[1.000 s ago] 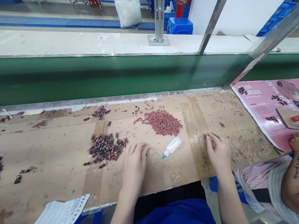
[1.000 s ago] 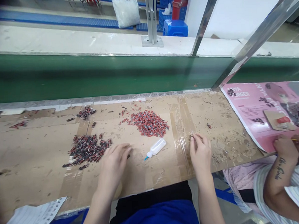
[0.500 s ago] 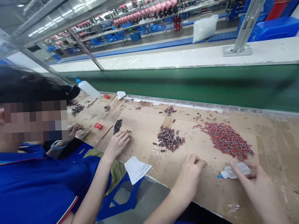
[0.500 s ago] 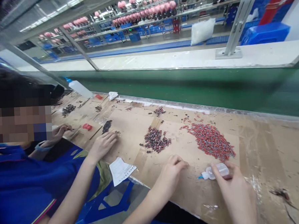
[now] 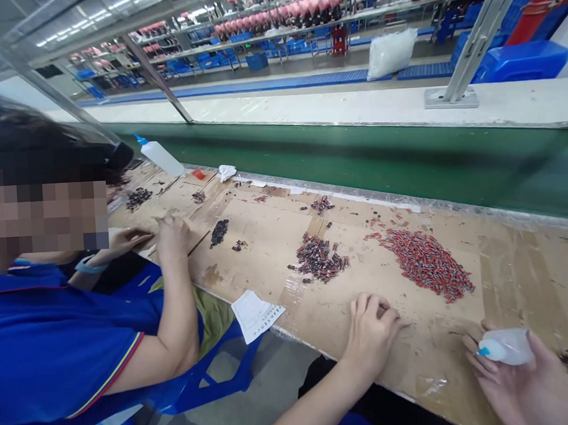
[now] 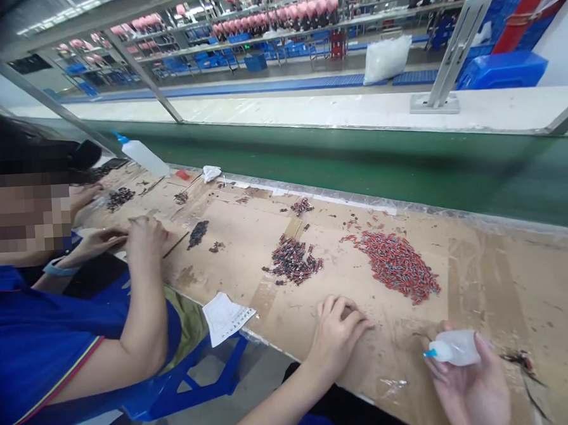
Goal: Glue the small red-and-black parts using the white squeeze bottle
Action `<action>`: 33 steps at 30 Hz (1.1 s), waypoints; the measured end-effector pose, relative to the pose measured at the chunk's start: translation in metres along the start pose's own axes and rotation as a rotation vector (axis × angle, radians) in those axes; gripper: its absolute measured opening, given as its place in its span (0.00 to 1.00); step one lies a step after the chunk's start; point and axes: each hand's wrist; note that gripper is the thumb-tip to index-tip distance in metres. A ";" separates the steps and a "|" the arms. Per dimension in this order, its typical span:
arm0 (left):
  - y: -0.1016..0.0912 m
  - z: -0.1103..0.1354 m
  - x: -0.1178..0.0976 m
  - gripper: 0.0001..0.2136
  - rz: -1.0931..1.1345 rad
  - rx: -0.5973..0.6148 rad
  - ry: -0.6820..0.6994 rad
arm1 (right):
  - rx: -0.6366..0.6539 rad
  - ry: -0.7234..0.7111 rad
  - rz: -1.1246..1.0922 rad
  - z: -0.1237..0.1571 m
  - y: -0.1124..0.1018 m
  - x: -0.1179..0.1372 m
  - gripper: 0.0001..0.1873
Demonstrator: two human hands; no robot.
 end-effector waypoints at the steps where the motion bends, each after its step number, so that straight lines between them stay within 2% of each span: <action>1: -0.001 0.001 -0.001 0.04 -0.021 -0.025 0.001 | -0.017 0.054 -0.098 0.002 0.003 -0.001 0.20; 3: -0.003 0.005 -0.002 0.03 -0.064 -0.060 -0.012 | -0.025 0.068 -0.205 0.007 0.011 -0.003 0.19; 5: -0.005 0.009 0.000 0.03 -0.087 -0.068 -0.028 | 0.015 0.034 -0.213 0.010 0.018 -0.007 0.18; 7: -0.008 0.011 0.004 0.05 -0.064 -0.064 -0.030 | -0.015 0.017 -0.215 0.012 0.022 -0.014 0.19; 12: -0.016 0.012 0.023 0.09 0.081 0.033 0.103 | -0.125 -0.131 -0.023 0.024 0.023 -0.029 0.16; 17: -0.018 0.014 0.030 0.09 0.118 0.051 0.127 | -0.081 -0.234 0.158 0.040 0.034 -0.033 0.13; 23: -0.018 0.010 0.029 0.07 0.138 0.046 0.066 | -0.093 -0.233 0.178 0.041 0.041 -0.039 0.13; 33: -0.022 0.007 0.028 0.05 0.126 0.057 0.091 | -0.079 -0.206 0.175 0.040 0.043 -0.044 0.13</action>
Point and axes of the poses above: each hand's wrist, its own z-axis away from the middle knuckle, its own y-axis out of the palm, x = y × z, and after that the axes turned 2 degrees about z, right-handed
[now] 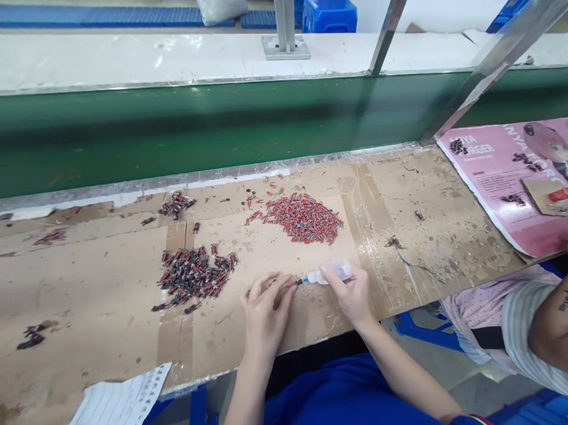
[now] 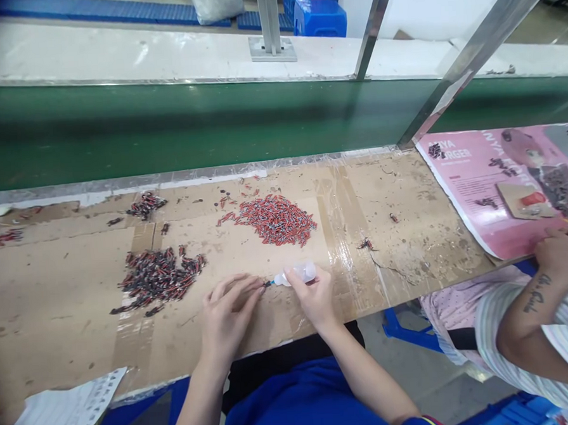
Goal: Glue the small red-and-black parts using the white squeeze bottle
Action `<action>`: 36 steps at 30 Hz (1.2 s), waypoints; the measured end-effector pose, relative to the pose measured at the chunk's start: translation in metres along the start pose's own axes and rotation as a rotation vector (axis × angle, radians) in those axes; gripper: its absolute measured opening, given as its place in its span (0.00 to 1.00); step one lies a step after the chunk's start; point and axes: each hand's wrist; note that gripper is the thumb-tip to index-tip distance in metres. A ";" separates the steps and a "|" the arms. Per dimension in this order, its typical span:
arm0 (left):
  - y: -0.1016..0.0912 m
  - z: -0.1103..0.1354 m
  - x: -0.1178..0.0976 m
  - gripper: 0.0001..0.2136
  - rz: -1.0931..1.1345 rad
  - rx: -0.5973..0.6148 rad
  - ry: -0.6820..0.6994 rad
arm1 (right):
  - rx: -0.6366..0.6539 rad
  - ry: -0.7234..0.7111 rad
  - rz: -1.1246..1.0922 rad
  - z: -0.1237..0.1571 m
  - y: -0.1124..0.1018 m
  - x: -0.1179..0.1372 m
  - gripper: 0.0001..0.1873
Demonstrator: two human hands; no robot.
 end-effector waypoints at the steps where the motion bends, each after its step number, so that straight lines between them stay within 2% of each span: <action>1: 0.000 0.000 0.000 0.05 -0.005 0.002 0.002 | -0.004 -0.003 -0.005 0.000 0.000 0.000 0.13; 9: -0.002 -0.001 0.000 0.06 -0.065 0.037 -0.035 | -0.105 -0.031 0.004 -0.001 -0.002 -0.006 0.14; 20: -0.001 0.000 -0.001 0.06 -0.076 -0.011 0.021 | -0.020 -0.016 -0.024 -0.001 0.001 -0.003 0.12; 29: -0.001 -0.001 -0.001 0.06 -0.090 -0.019 0.016 | -0.083 -0.020 -0.010 -0.002 -0.002 -0.007 0.13; 36: -0.001 -0.001 0.000 0.05 -0.061 0.006 -0.012 | -0.017 -0.013 -0.017 -0.002 0.000 -0.006 0.11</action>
Point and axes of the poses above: each hand's wrist, its own z-axis away from the middle knuckle, its own y-axis out of the palm, x = y × z, and after that the axes turned 2 degrees about z, right-handed
